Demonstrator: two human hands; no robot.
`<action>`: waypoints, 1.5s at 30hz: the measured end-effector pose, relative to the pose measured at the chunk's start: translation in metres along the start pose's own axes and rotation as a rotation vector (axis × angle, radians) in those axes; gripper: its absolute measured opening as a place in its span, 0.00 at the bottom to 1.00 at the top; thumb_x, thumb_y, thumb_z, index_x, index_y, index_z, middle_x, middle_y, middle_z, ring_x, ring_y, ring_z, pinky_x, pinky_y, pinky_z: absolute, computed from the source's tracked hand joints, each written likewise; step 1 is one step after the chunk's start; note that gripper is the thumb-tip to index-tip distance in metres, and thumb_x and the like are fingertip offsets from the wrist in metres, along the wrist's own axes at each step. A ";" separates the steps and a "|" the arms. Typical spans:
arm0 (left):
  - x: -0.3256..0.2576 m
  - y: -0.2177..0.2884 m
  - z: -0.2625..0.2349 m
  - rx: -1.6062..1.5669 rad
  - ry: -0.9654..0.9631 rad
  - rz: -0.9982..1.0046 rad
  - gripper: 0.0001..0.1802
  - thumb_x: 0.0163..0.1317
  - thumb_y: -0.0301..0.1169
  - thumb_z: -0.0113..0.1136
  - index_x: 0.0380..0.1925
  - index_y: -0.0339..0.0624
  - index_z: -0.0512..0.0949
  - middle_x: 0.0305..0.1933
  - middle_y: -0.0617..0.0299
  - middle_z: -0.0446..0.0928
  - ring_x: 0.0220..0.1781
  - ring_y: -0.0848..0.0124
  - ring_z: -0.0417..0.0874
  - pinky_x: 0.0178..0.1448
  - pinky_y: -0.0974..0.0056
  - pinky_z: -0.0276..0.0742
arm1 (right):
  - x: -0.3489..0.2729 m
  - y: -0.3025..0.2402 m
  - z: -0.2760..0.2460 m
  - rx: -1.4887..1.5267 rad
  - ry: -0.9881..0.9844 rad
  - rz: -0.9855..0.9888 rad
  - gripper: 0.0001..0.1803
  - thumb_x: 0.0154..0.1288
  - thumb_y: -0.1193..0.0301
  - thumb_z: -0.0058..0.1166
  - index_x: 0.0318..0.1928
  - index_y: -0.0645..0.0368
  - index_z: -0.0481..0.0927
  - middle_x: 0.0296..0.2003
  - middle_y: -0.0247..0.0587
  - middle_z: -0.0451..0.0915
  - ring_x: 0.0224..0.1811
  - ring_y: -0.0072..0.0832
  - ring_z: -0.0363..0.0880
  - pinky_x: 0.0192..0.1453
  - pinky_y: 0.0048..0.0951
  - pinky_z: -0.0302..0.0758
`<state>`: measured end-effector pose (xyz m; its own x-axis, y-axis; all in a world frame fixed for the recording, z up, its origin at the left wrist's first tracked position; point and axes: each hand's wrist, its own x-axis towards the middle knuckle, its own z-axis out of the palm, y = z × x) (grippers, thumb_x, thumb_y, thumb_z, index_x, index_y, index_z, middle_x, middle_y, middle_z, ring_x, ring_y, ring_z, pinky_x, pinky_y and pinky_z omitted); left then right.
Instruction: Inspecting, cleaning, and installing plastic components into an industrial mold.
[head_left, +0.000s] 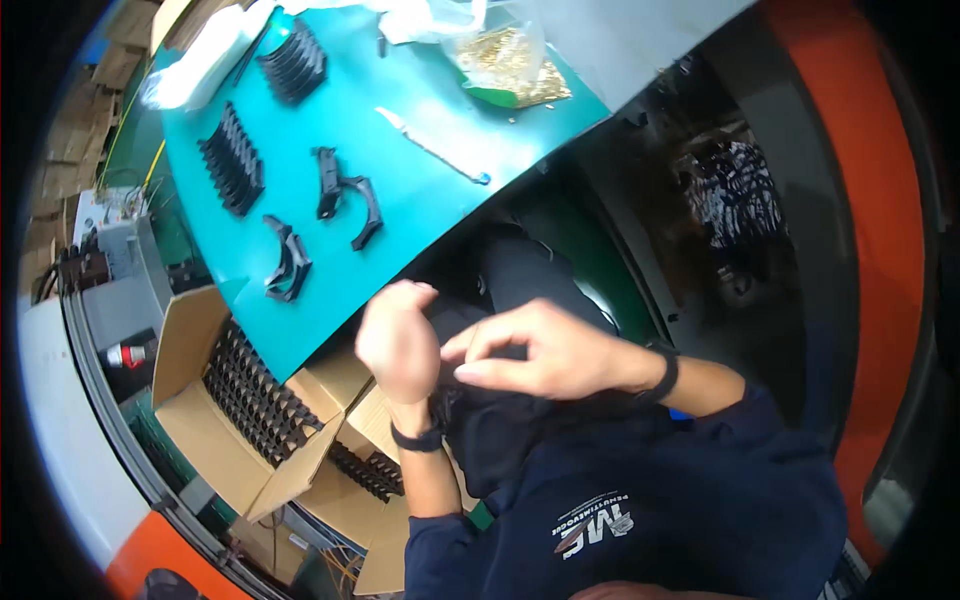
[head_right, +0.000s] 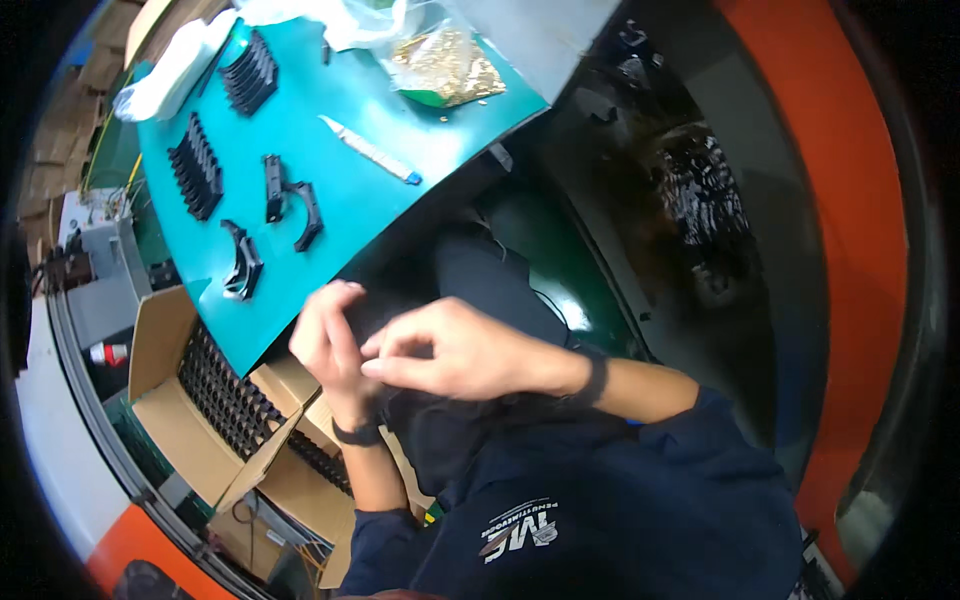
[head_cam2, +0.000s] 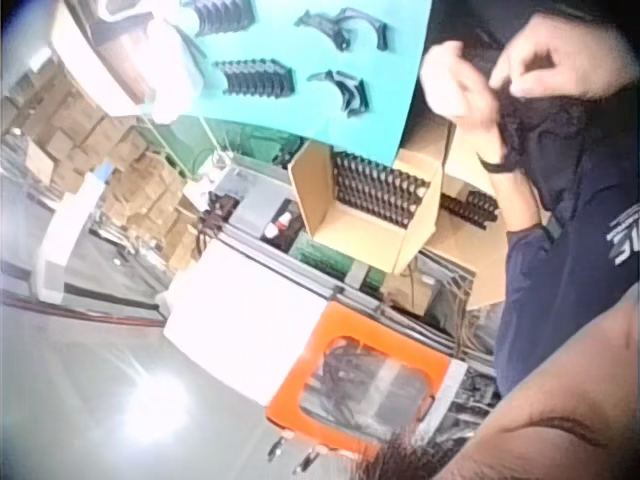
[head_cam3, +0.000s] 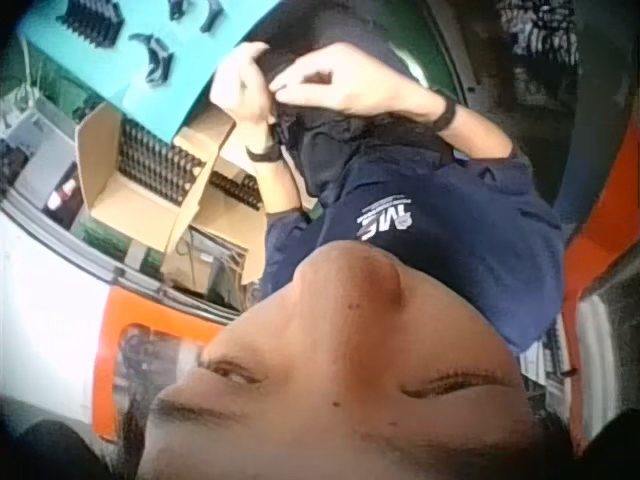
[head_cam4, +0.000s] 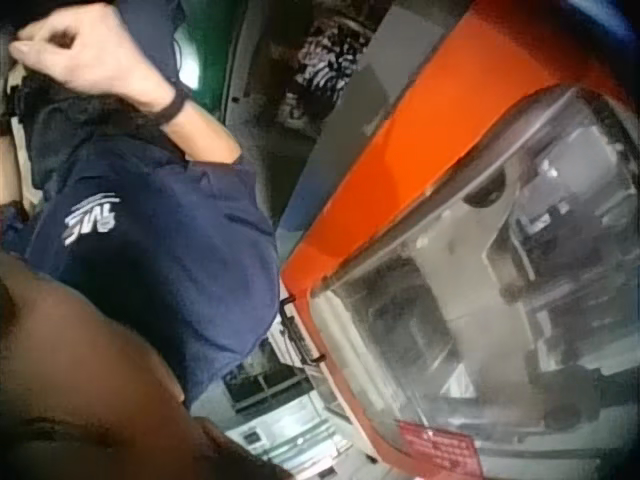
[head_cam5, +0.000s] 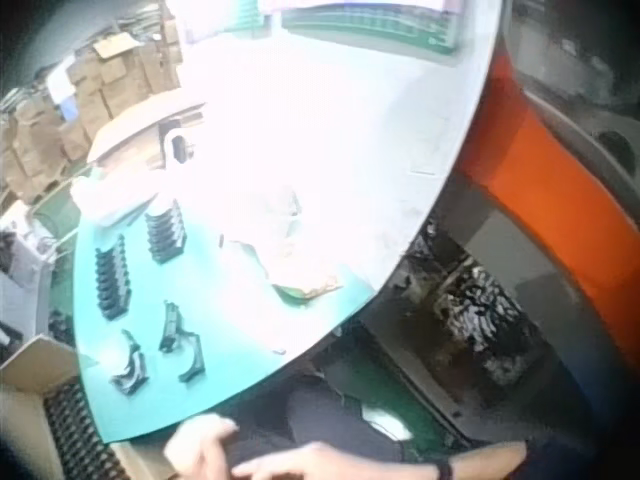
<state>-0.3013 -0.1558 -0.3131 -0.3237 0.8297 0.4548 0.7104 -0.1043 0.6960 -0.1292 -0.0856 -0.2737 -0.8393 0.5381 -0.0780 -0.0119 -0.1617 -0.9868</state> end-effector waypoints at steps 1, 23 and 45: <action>-0.001 -0.005 -0.007 0.041 0.058 -0.250 0.11 0.68 0.22 0.47 0.31 0.30 0.78 0.31 0.52 0.81 0.34 0.65 0.82 0.43 0.63 0.76 | 0.005 -0.001 -0.006 -0.022 0.074 -0.116 0.11 0.64 0.66 0.56 0.34 0.64 0.81 0.26 0.46 0.81 0.29 0.28 0.81 0.36 0.29 0.75; 0.038 -0.046 0.038 0.419 0.260 -0.187 0.15 0.56 0.27 0.65 0.44 0.35 0.78 0.43 0.53 0.79 0.46 0.59 0.78 0.53 0.59 0.72 | 0.147 0.052 -0.035 -1.528 0.618 -0.184 0.16 0.52 0.72 0.55 0.43 0.64 0.77 0.37 0.46 0.75 0.42 0.36 0.72 0.43 0.34 0.70; -0.017 0.086 -0.047 -0.080 -0.086 0.191 0.16 0.46 0.16 0.66 0.37 0.36 0.79 0.32 0.56 0.82 0.38 0.59 0.82 0.52 0.50 0.77 | -0.023 -0.036 0.006 0.261 0.207 0.171 0.21 0.65 0.68 0.59 0.55 0.63 0.71 0.26 0.24 0.72 0.24 0.08 0.64 0.27 0.15 0.62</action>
<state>-0.2637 -0.2046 -0.2349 -0.1316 0.8339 0.5360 0.7004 -0.3044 0.6456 -0.1126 -0.0968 -0.2359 -0.7138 0.6365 -0.2923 -0.0415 -0.4550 -0.8895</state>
